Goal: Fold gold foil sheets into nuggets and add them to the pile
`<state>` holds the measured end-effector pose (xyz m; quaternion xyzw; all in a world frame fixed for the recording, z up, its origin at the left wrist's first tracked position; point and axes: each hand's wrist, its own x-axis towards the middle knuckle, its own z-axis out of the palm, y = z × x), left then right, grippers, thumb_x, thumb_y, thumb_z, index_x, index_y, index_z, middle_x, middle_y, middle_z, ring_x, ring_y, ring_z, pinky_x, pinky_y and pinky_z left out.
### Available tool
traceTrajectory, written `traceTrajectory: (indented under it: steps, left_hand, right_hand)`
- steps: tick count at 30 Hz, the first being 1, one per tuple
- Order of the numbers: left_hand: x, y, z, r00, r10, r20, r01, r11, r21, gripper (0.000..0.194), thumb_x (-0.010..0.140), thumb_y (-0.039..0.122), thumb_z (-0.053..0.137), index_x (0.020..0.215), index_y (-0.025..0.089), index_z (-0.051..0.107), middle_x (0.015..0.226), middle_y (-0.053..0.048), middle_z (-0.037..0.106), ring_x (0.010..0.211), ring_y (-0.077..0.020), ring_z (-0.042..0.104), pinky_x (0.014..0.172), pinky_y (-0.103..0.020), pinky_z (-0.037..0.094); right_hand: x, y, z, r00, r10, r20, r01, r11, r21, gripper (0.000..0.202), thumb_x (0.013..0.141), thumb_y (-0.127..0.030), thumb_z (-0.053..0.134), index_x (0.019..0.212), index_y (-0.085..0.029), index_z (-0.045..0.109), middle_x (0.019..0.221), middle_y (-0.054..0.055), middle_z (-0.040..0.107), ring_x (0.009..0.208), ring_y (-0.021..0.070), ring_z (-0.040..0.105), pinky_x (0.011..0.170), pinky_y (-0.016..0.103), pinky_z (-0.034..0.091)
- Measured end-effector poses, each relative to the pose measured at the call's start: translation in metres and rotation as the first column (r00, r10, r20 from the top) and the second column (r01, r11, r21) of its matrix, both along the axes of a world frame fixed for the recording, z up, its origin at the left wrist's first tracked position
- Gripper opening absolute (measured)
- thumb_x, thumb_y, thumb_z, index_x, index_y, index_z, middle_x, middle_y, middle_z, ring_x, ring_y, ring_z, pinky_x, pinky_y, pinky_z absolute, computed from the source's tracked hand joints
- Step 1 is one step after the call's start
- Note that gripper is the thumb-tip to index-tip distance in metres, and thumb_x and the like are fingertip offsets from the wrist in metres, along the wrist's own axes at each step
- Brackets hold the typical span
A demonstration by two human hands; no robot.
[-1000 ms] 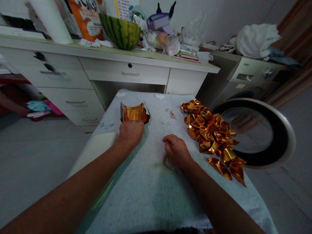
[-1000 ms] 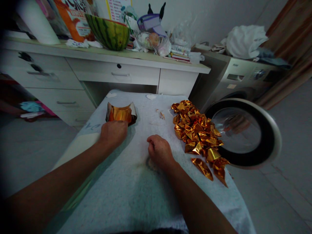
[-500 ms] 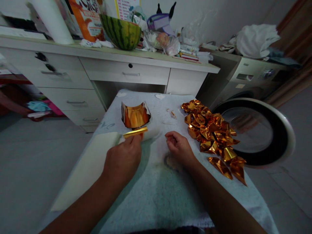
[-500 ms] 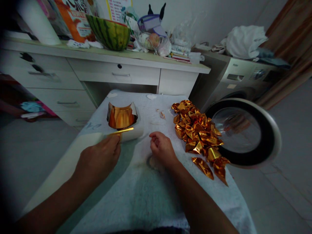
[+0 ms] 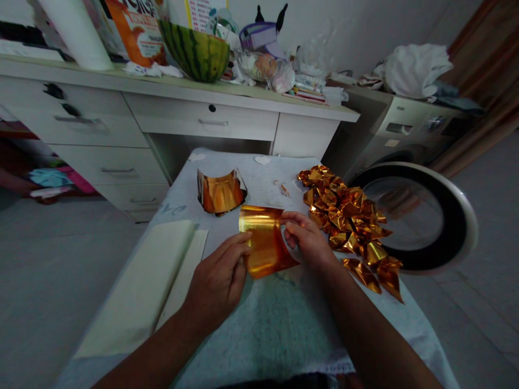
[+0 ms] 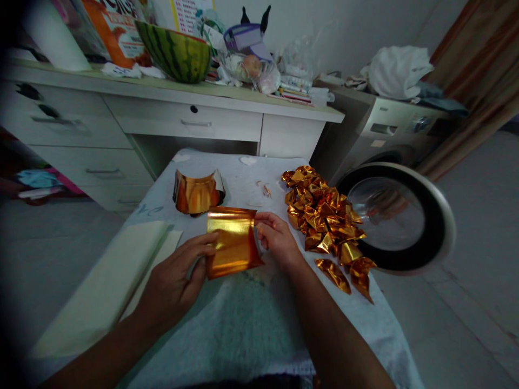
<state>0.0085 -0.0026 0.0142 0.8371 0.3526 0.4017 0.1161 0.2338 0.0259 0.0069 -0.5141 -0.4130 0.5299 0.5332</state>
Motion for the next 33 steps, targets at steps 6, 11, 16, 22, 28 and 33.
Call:
traceTrajectory:
  steps: [6, 11, 16, 22, 28, 33]
  left_hand:
    - [-0.007, -0.001, 0.001, 0.991, -0.055, 0.125, 0.081, 0.972, -0.220, 0.021, 0.093, 0.014, 0.038, 0.097, 0.021, 0.058, 0.125, -0.008, 0.063, 0.117, -0.0193, 0.060, 0.096, -0.034, 0.050]
    - [-0.003, 0.002, -0.002, 0.984, -0.017, 0.179, 0.066, 0.961, -0.269, 0.014, 0.090, 0.018, 0.050, 0.100, 0.022, 0.058, 0.122, -0.007, 0.063, 0.115, -0.0210, 0.059, 0.098, -0.039, 0.049]
    - [0.005, 0.006, -0.009, 0.949, 0.131, 0.288, -0.005, 0.915, -0.402, 0.047, 0.083, 0.017, 0.058, 0.128, 0.025, 0.045, 0.131, -0.010, 0.053, 0.102, -0.0186, 0.064, 0.084, -0.035, 0.055]
    - [0.002, 0.010, -0.005, 0.970, 0.191, 0.149, -0.064, 0.796, -0.602, 0.046, 0.083, 0.023, 0.057, 0.128, 0.024, 0.050, 0.095, -0.001, 0.065, 0.056, -0.0088, 0.053, 0.053, -0.024, 0.046]
    - [0.001, 0.012, -0.003, 0.969, 0.170, 0.182, 0.003, 0.724, -0.690, 0.022, 0.088, 0.029, 0.051, 0.105, 0.021, 0.062, 0.068, 0.002, 0.066, 0.056, -0.0148, 0.062, 0.055, -0.027, 0.048]
    - [0.001, 0.013, -0.001, 0.965, 0.171, 0.200, -0.005, 0.770, -0.637, 0.022, 0.087, 0.026, 0.052, 0.107, 0.022, 0.059, 0.093, -0.004, 0.071, 0.087, -0.0206, 0.069, 0.073, -0.033, 0.055]
  right_hand:
    - [-0.001, -0.005, 0.005, 0.994, 0.049, -0.100, -0.046, 0.998, 0.034, 0.025, 0.070, -0.033, 0.074, 0.088, -0.019, 0.063, 0.061, -0.006, 0.052, 0.047, 0.0051, 0.037, 0.042, 0.018, 0.024]
    - [0.001, -0.005, 0.005, 0.996, 0.040, -0.081, -0.039, 0.999, 0.018, 0.031, 0.071, -0.042, 0.076, 0.076, -0.018, 0.057, 0.052, -0.008, 0.043, 0.044, 0.0050, 0.032, 0.042, 0.018, 0.020]
    - [0.002, -0.005, 0.004, 0.995, 0.045, -0.090, -0.042, 0.998, 0.040, 0.029, 0.074, -0.041, 0.074, 0.077, -0.019, 0.055, 0.050, -0.009, 0.044, 0.042, 0.0048, 0.031, 0.042, 0.018, 0.020]
    - [0.003, -0.006, 0.006, 0.992, 0.046, -0.116, -0.041, 0.998, 0.050, 0.028, 0.076, -0.040, 0.072, 0.077, -0.019, 0.054, 0.046, -0.010, 0.044, 0.040, 0.0046, 0.031, 0.040, 0.018, 0.018]
    - [0.002, -0.007, 0.008, 0.988, 0.044, -0.148, -0.038, 0.998, 0.043, 0.027, 0.075, -0.040, 0.074, 0.082, -0.020, 0.059, 0.051, -0.007, 0.054, 0.041, 0.0070, 0.045, 0.039, 0.017, 0.027]
    - [0.000, -0.013, 0.014, 0.978, 0.118, -0.171, -0.096, 0.986, 0.133, 0.016, 0.076, -0.030, 0.072, 0.088, -0.020, 0.066, 0.093, 0.003, 0.072, 0.072, 0.0122, 0.064, 0.063, 0.022, 0.048]
